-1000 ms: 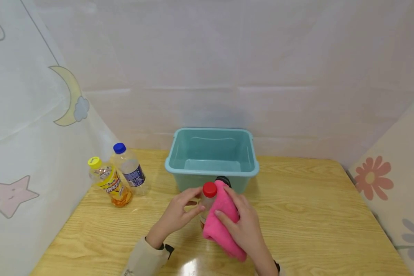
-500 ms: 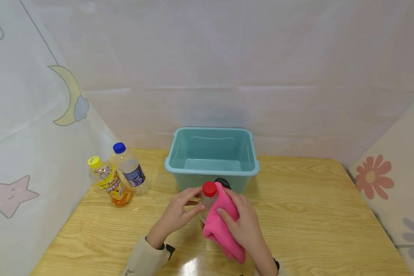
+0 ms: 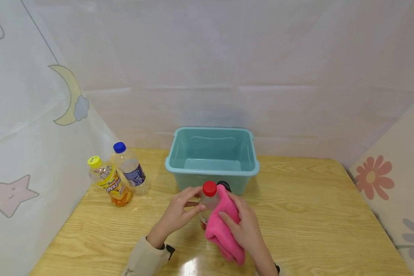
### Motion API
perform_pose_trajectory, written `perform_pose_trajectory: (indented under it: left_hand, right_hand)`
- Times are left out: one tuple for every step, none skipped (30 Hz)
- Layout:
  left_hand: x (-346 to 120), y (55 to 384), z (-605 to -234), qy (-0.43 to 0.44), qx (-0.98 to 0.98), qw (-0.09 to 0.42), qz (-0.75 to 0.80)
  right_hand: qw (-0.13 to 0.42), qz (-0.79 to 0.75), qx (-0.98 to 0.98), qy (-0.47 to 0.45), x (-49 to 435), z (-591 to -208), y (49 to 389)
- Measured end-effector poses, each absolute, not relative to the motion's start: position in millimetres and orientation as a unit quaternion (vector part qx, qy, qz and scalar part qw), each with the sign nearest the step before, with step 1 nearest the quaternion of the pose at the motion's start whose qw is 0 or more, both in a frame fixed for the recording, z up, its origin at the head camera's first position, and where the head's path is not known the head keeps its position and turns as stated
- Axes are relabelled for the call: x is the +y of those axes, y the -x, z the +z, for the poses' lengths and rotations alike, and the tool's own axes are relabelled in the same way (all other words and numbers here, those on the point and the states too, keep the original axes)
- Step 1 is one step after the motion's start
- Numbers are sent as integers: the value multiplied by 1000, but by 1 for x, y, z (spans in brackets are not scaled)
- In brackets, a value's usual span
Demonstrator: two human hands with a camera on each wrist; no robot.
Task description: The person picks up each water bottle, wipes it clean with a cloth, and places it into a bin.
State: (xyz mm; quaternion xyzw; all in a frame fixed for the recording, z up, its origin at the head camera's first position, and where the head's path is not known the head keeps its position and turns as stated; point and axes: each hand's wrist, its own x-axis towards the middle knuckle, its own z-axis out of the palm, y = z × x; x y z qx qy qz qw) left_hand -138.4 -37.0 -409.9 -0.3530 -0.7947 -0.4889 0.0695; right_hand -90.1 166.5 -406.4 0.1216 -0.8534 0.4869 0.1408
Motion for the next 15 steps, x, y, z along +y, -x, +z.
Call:
perform_pose_trajectory:
  left_hand:
    - [-37, 138, -410, 352, -796, 69, -488]
    - [-37, 138, -410, 351, -796, 69, -488]
    - [-37, 138, -410, 350, -796, 68, -488]
    - [-37, 138, -410, 350, -796, 68, -489]
    - [-37, 138, -410, 349, -796, 66, -491]
    - [-37, 138, -410, 348, -795, 65, -492]
    - [-36, 138, -410, 348, -795, 65, -493]
    - [-36, 138, -409, 347, -794, 63, -495]
    - [-36, 138, -409, 346, -794, 61, -496]
    - [-36, 138, -409, 345, -794, 60, -497]
    - [-36, 138, -409, 344, -794, 58, -498]
    - [-36, 138, -409, 344, -793, 58, -500]
    - [-36, 137, -409, 343, -793, 56, -501]
    - [-36, 137, -409, 343, -792, 55, -502]
    - [-36, 137, -409, 342, -792, 54, -503]
  right_hand:
    - [137, 497, -849, -118, 166, -408, 90]
    - [134, 507, -844, -113, 166, -410, 90]
    - [129, 519, -838, -107, 166, -413, 89]
    - [123, 532, -832, -100, 166, -415, 89]
    - [118, 545, -825, -92, 166, -418, 89]
    - [111, 558, -818, -83, 165, -420, 89]
    - [107, 570, -811, -76, 165, -423, 88]
    - [102, 581, -805, -68, 165, -426, 88]
    - [95, 592, -798, -59, 165, -428, 88]
    - [89, 599, -794, -51, 164, -431, 87]
    - [85, 605, -791, -44, 164, -433, 87]
    - [78, 611, -787, -36, 164, -435, 87]
    - [72, 616, -784, -30, 164, -437, 87]
    - [66, 621, -780, -24, 164, -439, 86]
    - [60, 627, -777, -18, 165, -440, 86]
